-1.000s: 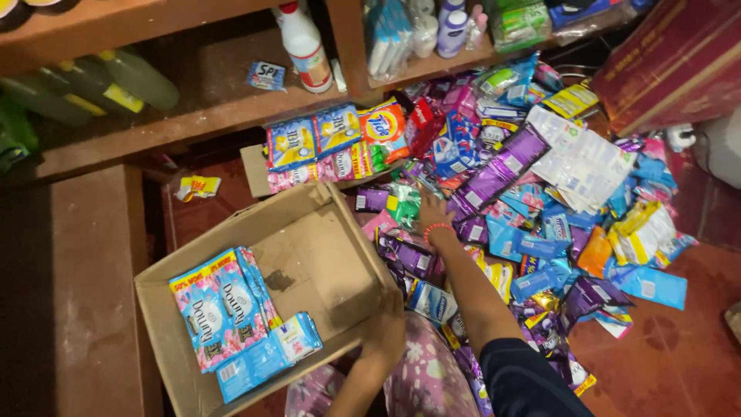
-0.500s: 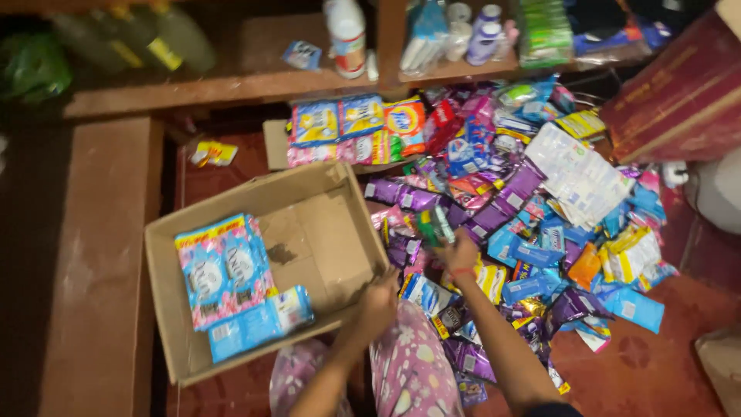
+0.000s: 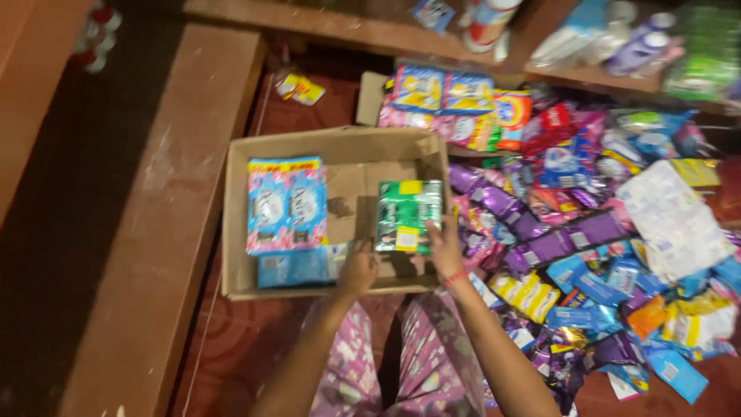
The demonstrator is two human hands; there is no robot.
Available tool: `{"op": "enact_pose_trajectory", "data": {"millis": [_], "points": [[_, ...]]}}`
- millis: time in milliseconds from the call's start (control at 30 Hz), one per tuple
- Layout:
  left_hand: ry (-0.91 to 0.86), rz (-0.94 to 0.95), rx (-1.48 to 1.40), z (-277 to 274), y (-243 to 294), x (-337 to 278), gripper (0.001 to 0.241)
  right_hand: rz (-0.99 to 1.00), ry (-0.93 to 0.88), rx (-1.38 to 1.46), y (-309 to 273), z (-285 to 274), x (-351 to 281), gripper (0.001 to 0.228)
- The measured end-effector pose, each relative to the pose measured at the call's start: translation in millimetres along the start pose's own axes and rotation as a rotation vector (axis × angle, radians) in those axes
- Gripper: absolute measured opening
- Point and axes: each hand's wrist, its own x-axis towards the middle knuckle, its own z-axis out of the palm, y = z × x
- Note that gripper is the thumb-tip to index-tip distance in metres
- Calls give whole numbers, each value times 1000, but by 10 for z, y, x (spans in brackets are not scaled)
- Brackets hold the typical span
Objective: The recorder is sitting on the floor sorting various small sachets of laundry detergent and shampoo into a cardboard box.
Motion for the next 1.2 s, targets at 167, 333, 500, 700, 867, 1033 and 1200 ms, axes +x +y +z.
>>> {"op": "enact_pose_trajectory", "data": {"millis": [167,333,500,700,867,1033,1200], "points": [[39,-30,72,31,-688,-262,52,130,28,-448,802,246,537,37],[-30,-162,74,-451,-13,-333,40,-308,-388,-568,1936,-349,1216,51],[-42,-220,128,-506,8,-323,42,166,-485,-996,2068,-355,1161,66],[-88,-237,86,-531,10,-296,39,129,-420,-1446,2300,-430,1283,62],[-91,-128,56,-272,-275,-188,36,38,-79,-1656,2032,-518,1177,43],[-102,-65,37,195,-262,54,25,-68,-338,-1991,1566,-284,789,21],[-318,-149,64,641,-184,416,55,-265,-167,-1628,453,-34,-103,42]]}}
